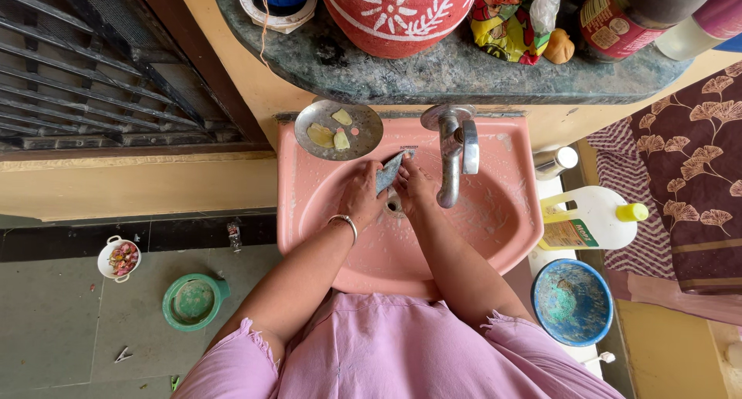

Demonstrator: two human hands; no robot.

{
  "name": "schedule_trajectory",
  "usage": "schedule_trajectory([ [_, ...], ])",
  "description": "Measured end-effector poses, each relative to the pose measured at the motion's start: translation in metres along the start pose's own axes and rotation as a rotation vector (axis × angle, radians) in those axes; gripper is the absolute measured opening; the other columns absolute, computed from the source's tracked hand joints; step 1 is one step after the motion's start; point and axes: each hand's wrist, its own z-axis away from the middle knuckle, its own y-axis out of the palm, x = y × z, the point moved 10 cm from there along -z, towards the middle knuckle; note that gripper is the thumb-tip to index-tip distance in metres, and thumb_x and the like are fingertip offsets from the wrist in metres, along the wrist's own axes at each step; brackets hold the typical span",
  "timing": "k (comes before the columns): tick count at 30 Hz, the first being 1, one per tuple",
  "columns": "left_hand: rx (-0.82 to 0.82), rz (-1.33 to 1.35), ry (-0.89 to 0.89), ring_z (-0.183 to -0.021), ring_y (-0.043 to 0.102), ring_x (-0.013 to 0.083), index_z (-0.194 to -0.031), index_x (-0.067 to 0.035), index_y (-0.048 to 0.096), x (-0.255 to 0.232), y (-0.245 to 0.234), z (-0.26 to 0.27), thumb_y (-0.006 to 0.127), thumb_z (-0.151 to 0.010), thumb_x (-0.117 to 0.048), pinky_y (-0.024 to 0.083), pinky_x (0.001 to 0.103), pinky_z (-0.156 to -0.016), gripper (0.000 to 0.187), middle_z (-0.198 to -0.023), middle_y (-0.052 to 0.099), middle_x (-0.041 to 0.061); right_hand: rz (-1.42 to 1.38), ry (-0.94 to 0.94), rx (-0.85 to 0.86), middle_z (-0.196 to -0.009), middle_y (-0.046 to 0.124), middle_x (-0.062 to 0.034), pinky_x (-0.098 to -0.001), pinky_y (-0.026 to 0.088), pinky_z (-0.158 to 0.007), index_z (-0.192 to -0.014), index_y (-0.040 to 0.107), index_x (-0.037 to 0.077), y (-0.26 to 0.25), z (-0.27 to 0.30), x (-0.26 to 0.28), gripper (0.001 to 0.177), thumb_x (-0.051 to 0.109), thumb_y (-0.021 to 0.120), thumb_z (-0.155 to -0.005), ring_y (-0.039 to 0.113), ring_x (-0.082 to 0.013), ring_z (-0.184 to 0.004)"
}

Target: The person cleans a sink and its surroundings using a scouring pad. The person rubs the sink bowl, the faucet, and the adjacent tiled wall with the scouring pad before rinsing the areas with water.

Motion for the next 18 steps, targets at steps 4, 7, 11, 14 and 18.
schedule_trajectory([
  [4,-0.009,0.029,0.027,-0.093,0.07,0.0433,-0.126,-0.009,0.046,-0.006,0.0,0.0,0.073,-0.081,-0.007,0.056,0.052,-0.078,0.053,-0.108,0.07,0.023,0.021,-0.089,-0.013,-0.077,0.066,-0.0021,-0.0259,0.057,-0.058,-0.087,0.063,0.009,0.005,0.001,0.014,0.018,0.021,0.076,-0.089,0.064,-0.0117,-0.061],
  [7,0.068,0.016,-0.057,-0.095,0.069,0.0435,-0.129,-0.01,0.045,0.003,0.008,0.0,0.073,-0.084,-0.008,0.056,0.052,-0.081,0.053,-0.111,0.069,0.023,0.149,-0.197,-0.12,-0.071,0.067,-0.0042,-0.028,0.057,-0.052,-0.078,0.063,0.006,0.006,0.005,0.032,0.019,0.016,0.076,-0.087,0.062,-0.0138,-0.055],
  [11,0.048,0.004,0.012,-0.103,0.067,0.0433,-0.127,-0.008,0.046,0.0,0.01,0.001,0.073,-0.081,-0.005,0.055,0.051,-0.086,0.053,-0.116,0.068,0.023,0.317,-0.355,-0.107,-0.064,0.064,-0.005,-0.0279,0.051,-0.046,-0.07,0.059,0.004,0.014,0.009,0.055,0.027,0.016,0.075,-0.088,0.061,-0.0139,-0.051],
  [14,0.021,-0.019,0.061,-0.107,0.067,0.0425,-0.124,-0.007,0.048,-0.001,0.007,0.002,0.073,-0.079,-0.004,0.054,0.05,-0.089,0.052,-0.117,0.068,0.023,0.473,-0.364,-0.171,-0.058,0.061,-0.0028,-0.0281,0.049,-0.044,-0.066,0.06,0.003,0.003,-0.004,0.05,0.03,0.017,0.074,-0.089,0.058,-0.0145,-0.051],
  [18,0.189,-0.172,-0.019,-0.104,0.067,0.04,-0.123,-0.007,0.053,0.0,0.008,0.014,0.072,-0.081,-0.007,0.053,0.049,-0.089,0.046,-0.111,0.068,0.022,0.705,-0.3,-0.219,-0.08,0.063,-0.0101,-0.0315,0.048,-0.049,-0.087,0.059,0.004,-0.031,-0.011,0.032,0.024,0.015,0.081,-0.086,0.058,-0.0159,-0.059],
])
